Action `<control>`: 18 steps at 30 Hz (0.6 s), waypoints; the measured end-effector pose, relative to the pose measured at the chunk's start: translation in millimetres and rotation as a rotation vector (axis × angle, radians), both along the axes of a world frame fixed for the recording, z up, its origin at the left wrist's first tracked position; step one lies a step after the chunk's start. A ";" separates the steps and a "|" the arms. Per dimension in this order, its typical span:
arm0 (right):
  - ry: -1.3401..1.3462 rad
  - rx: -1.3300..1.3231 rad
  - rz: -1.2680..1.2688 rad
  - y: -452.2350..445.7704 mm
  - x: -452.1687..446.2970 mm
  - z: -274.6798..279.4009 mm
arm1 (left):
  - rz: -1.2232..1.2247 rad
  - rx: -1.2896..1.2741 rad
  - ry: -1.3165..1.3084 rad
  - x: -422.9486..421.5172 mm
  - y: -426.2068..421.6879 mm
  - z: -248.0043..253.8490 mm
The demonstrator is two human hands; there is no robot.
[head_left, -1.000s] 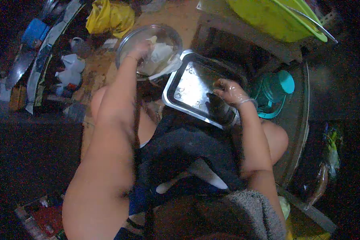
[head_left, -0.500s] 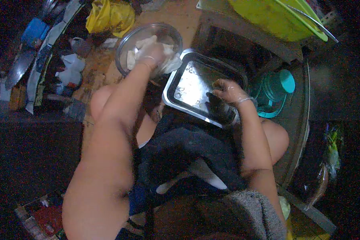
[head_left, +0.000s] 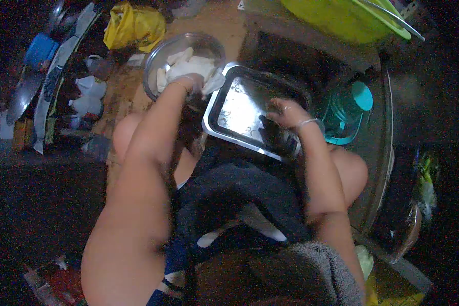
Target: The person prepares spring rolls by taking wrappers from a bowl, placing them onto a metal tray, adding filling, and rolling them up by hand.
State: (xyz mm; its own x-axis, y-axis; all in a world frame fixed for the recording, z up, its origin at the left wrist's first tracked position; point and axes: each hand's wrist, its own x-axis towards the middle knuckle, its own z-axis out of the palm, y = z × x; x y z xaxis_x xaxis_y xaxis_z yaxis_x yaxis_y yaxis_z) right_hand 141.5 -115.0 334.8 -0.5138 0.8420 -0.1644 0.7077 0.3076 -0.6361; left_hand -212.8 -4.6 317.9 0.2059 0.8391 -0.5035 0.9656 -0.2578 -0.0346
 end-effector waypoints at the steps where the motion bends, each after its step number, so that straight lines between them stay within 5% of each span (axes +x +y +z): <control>1: -0.009 -0.009 -0.005 -0.5 -2.5 0.6 | -0.055 -0.038 -0.003 -3.5 0.1 -10.5; 3: -0.020 -0.019 -0.009 0.3 -5.1 -0.2 | -0.149 0.227 -0.024 -15.3 2.3 -35.2; 5: -0.024 -0.024 -0.008 0.2 -4.2 -3.5 | -0.146 0.231 -0.024 -16.8 5.0 -33.6; 7: -0.015 -0.022 0.002 0.1 -3.5 -5.0 | -0.046 -0.025 -0.003 11.5 -8.5 32.2; 16: -0.084 -0.065 0.013 4.0 -3.8 -13.1 | 0.016 0.060 -0.115 17.0 -27.8 38.7; 18: -0.101 -0.062 0.017 5.7 -3.5 -12.9 | 0.050 0.114 -0.123 12.5 -31.3 -6.2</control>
